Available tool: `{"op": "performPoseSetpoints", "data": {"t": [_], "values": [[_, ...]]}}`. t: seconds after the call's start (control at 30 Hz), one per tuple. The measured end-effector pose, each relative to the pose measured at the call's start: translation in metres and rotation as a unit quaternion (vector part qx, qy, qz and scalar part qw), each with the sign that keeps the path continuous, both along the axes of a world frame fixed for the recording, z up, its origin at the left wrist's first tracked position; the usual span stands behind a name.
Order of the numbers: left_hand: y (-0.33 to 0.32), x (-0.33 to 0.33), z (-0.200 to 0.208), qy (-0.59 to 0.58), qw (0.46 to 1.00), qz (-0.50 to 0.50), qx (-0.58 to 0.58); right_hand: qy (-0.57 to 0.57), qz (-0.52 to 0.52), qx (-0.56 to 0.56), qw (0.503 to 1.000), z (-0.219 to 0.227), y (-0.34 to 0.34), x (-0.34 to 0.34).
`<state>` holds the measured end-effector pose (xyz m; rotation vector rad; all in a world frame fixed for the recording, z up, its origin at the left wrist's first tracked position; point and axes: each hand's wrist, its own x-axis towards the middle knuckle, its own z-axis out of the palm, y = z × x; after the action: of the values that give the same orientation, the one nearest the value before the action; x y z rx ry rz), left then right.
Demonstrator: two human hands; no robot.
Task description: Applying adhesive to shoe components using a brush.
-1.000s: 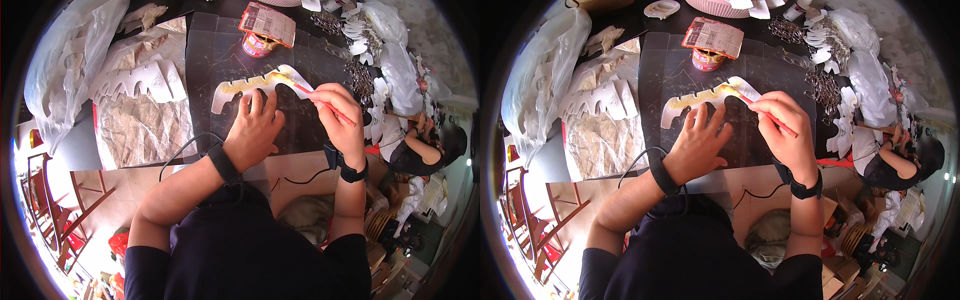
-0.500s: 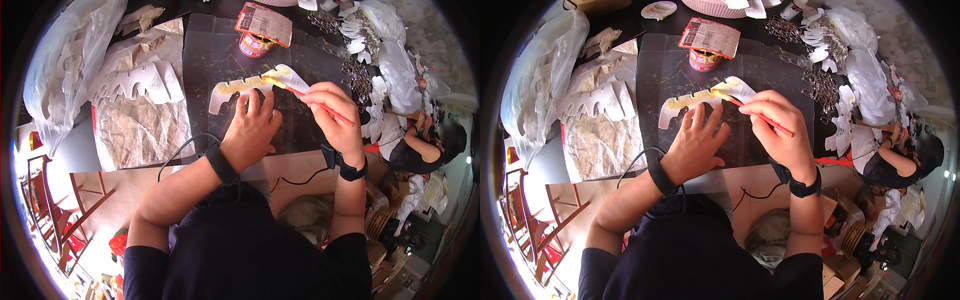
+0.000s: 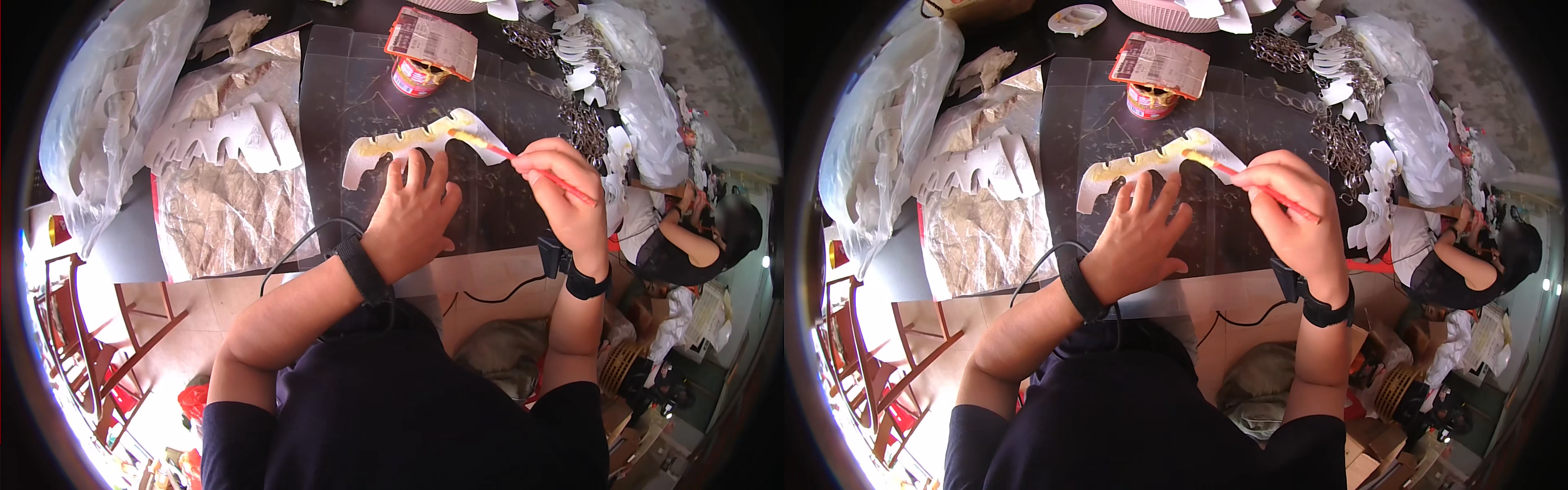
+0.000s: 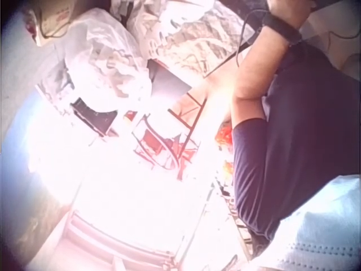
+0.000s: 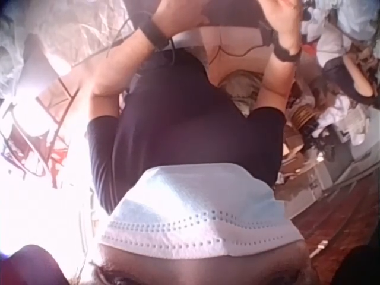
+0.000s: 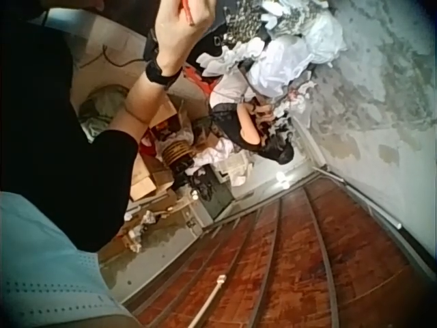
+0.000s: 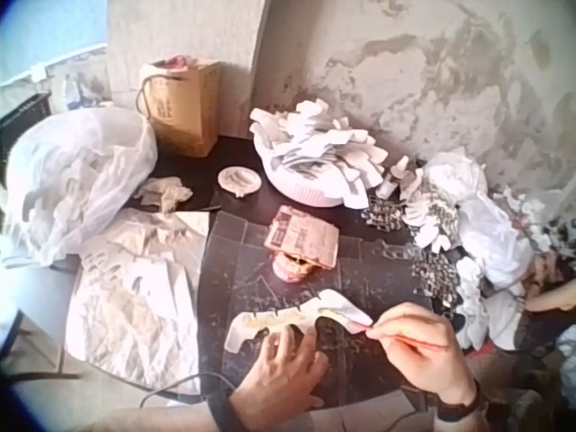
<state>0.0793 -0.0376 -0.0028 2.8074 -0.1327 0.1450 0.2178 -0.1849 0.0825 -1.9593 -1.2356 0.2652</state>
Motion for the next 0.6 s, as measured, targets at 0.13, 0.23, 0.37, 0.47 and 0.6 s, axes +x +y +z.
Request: {"op": "performPoseSetpoints", "data": {"t": [0.13, 0.23, 0.37, 0.47, 0.6], "values": [[0.000, 0.006, 0.004, -0.007, 0.999, 0.000, -0.032, 0.067, -0.078, 0.056, 0.993, -0.009, -0.003, 0.002], [-0.004, 0.012, 0.007, 0.004, 0.999, -0.002, -0.037, 0.070, -0.082, 0.045, 0.993, -0.020, -0.004, 0.006], [-0.020, 0.031, 0.005, -0.018, 0.998, 0.011, -0.052, 0.096, -0.085, 0.036, 0.991, -0.022, -0.007, 0.006], [-0.026, 0.042, -0.004, -0.084, 0.996, 0.014, -0.025, 0.137, -0.100, 0.047, 0.984, -0.027, -0.009, 0.006], [-0.025, 0.047, -0.009, -0.045, 0.998, -0.006, -0.042, 0.193, -0.132, 0.048, 0.971, -0.030, -0.016, 0.008]]}}
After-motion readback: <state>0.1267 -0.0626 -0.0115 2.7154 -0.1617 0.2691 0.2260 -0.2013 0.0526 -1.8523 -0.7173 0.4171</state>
